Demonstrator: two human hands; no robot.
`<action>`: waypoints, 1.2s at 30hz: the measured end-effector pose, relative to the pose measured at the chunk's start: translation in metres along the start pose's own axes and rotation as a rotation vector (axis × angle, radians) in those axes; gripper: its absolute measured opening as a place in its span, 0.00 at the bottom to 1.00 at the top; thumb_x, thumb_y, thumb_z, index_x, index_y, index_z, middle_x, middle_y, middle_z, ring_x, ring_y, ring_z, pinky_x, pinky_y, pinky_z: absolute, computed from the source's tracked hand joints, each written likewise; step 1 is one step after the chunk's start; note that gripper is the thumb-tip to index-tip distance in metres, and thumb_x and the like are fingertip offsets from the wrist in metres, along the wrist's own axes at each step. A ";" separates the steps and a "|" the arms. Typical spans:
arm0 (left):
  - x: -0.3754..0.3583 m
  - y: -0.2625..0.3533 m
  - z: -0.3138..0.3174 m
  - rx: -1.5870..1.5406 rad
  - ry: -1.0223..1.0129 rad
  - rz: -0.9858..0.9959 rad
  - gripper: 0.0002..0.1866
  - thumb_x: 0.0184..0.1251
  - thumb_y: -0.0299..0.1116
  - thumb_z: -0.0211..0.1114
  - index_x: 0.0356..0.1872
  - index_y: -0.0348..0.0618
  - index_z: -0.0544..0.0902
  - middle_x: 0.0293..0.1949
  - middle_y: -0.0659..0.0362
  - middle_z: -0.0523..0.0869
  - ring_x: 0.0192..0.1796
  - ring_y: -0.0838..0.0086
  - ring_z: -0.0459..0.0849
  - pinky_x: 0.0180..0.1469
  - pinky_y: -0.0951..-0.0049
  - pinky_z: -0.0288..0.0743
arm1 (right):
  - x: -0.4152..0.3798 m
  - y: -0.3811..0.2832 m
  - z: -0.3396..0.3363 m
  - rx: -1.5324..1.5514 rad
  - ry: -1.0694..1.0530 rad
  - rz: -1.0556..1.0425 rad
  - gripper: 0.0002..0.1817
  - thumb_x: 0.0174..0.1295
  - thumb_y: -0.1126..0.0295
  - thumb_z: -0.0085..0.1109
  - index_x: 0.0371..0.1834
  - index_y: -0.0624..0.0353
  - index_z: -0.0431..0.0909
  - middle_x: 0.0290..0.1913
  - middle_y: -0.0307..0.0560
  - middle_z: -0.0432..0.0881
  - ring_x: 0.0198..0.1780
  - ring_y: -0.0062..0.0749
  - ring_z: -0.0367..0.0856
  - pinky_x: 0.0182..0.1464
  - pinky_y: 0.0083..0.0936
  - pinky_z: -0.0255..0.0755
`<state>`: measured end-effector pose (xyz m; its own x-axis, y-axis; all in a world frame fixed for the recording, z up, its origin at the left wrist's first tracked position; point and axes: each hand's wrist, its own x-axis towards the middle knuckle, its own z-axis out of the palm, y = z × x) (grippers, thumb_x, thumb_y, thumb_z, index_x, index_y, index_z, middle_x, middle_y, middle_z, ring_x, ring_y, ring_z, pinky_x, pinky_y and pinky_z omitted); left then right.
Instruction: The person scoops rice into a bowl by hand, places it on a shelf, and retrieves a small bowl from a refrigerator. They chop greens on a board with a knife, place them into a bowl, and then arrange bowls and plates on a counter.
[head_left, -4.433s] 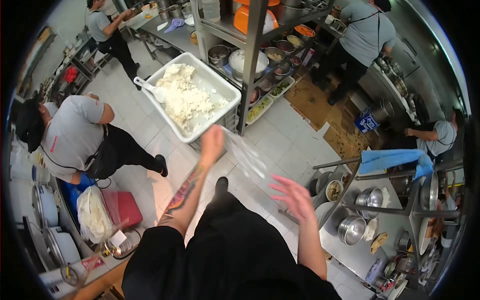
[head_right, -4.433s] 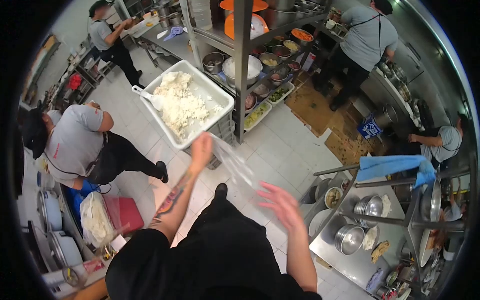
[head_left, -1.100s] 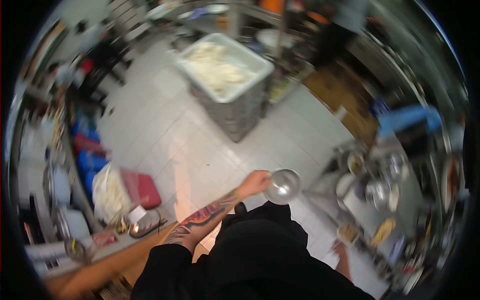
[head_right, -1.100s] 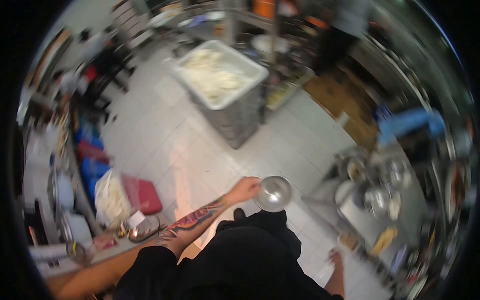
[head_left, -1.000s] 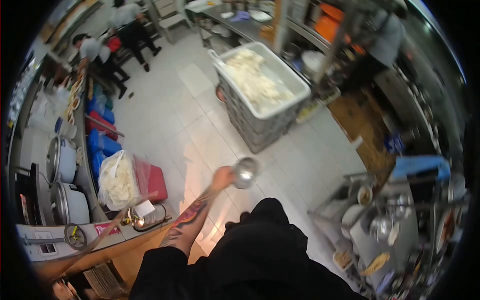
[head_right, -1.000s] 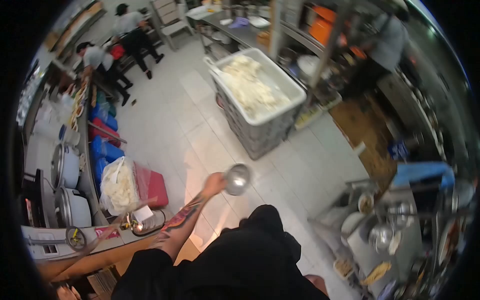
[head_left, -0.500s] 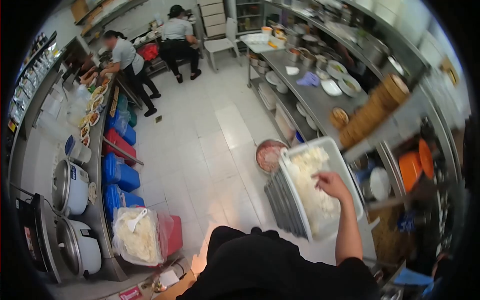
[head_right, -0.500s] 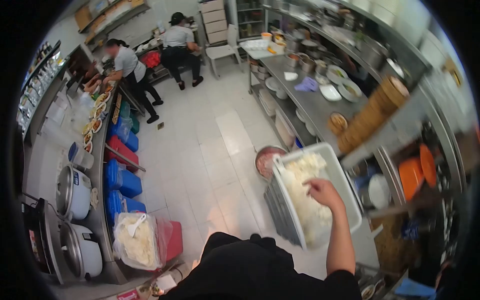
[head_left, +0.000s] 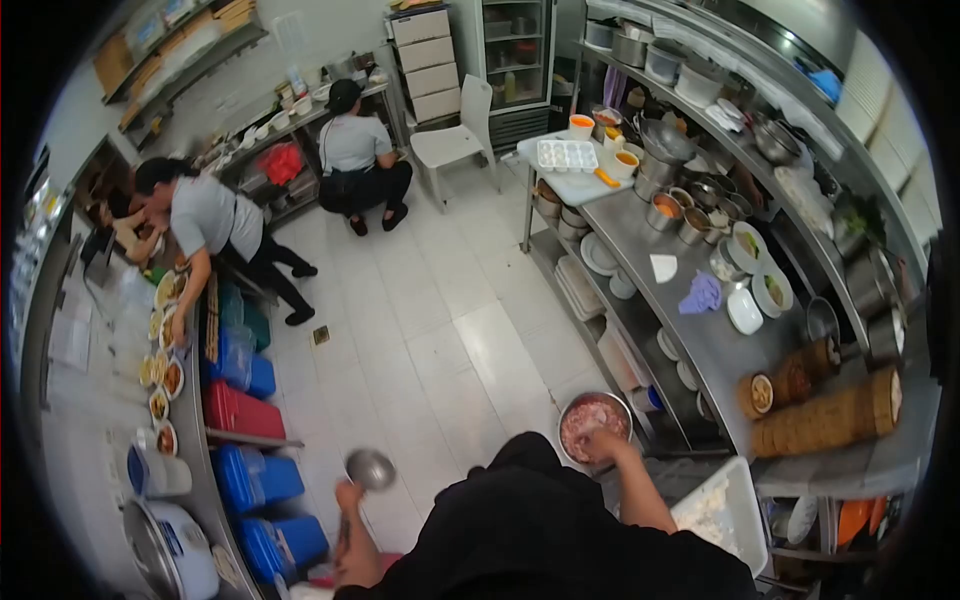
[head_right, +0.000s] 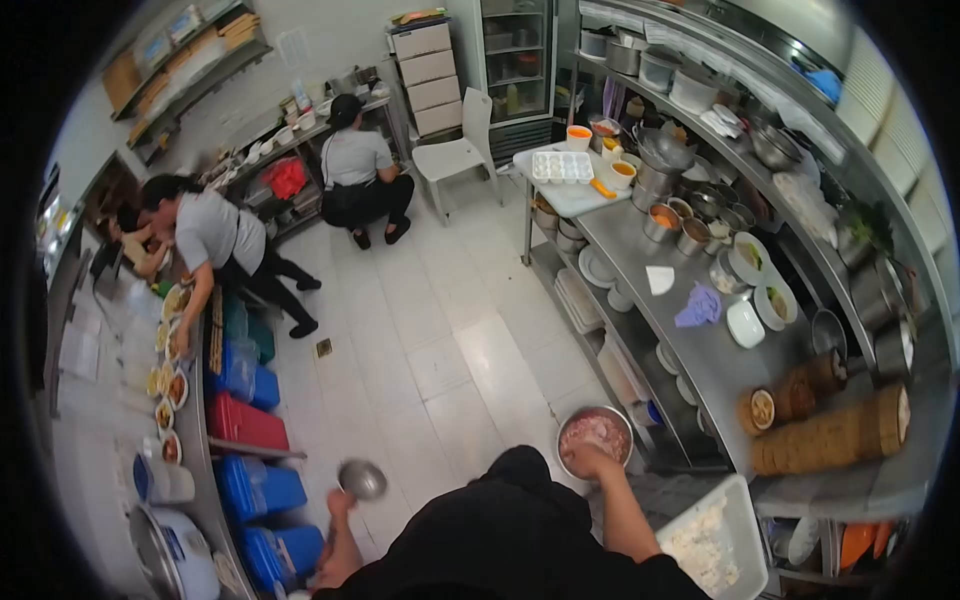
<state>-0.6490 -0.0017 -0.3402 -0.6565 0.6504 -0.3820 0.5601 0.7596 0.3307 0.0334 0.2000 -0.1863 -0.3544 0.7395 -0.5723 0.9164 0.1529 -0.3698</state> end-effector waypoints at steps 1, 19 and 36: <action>0.072 0.041 -0.031 -0.098 0.172 0.161 0.17 0.52 0.44 0.62 0.15 0.41 0.85 0.14 0.52 0.83 0.19 0.61 0.84 0.30 0.59 0.80 | 0.002 -0.011 -0.014 0.057 -0.037 0.037 0.20 0.60 0.66 0.59 0.56 0.47 0.86 0.51 0.56 0.87 0.52 0.50 0.86 0.56 0.39 0.78; 0.350 0.631 -0.211 -1.290 -0.237 0.157 0.08 0.65 0.26 0.63 0.43 0.37 0.83 0.36 0.60 0.85 0.34 0.76 0.84 0.39 0.71 0.83 | 0.574 0.001 -0.709 0.308 1.354 0.123 0.19 0.70 0.59 0.57 0.57 0.56 0.82 0.48 0.52 0.89 0.51 0.45 0.87 0.55 0.37 0.78; 0.735 0.949 -0.305 -0.884 -0.323 0.525 0.08 0.67 0.26 0.63 0.44 0.36 0.84 0.37 0.64 0.86 0.38 0.85 0.78 0.42 0.79 0.70 | 0.693 0.115 -0.890 0.005 2.349 0.896 0.28 0.70 0.49 0.60 0.38 0.72 0.83 0.32 0.63 0.86 0.34 0.51 0.85 0.41 0.45 0.72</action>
<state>-0.7541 1.1959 -0.0436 -0.2031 0.9629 -0.1778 0.0846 0.1982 0.9765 0.0585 1.3135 0.0257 0.5836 -0.2076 0.7850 0.6664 -0.4300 -0.6091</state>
